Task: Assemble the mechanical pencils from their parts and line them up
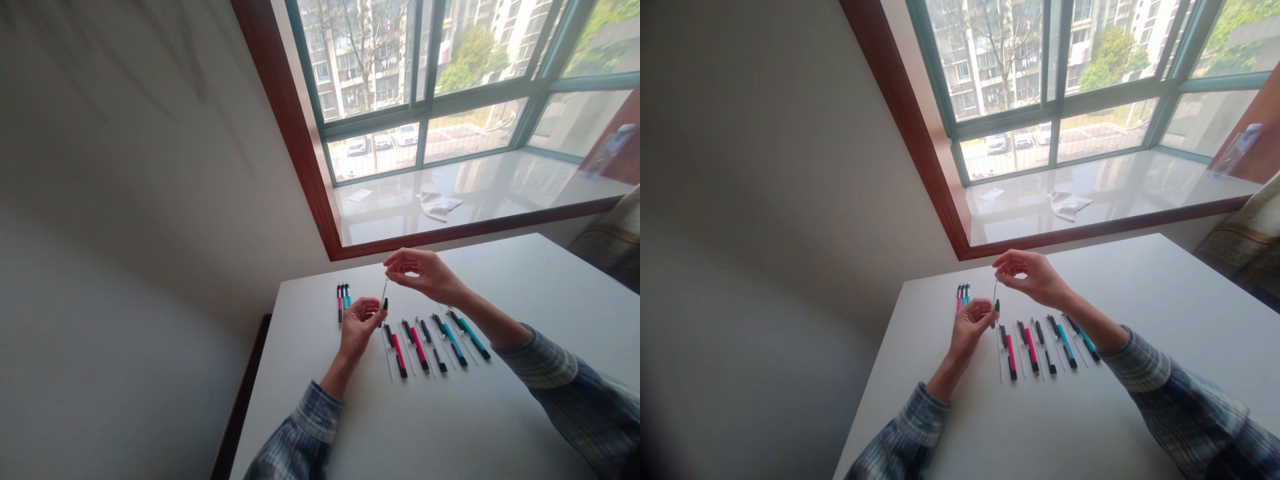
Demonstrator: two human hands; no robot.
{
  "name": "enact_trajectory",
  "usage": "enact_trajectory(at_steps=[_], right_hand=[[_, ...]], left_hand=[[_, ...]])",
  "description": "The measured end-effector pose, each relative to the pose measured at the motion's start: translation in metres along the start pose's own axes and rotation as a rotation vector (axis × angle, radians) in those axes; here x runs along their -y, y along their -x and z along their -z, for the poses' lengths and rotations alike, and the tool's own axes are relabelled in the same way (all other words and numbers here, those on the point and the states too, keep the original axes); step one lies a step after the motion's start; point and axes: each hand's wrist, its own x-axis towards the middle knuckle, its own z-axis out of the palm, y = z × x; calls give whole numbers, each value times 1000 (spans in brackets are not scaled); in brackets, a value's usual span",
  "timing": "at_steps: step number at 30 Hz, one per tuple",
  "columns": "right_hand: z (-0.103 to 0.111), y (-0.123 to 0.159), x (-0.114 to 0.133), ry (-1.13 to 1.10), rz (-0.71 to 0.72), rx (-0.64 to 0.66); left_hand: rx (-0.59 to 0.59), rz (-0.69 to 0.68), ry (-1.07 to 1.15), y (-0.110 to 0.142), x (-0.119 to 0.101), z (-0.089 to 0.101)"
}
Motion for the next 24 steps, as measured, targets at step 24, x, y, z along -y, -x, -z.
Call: enact_trajectory(at_steps=[24], right_hand=[[-9, 3, -18, 215, -133, 321]], left_hand=[[-38, -38, 37, -2, -3, -2]])
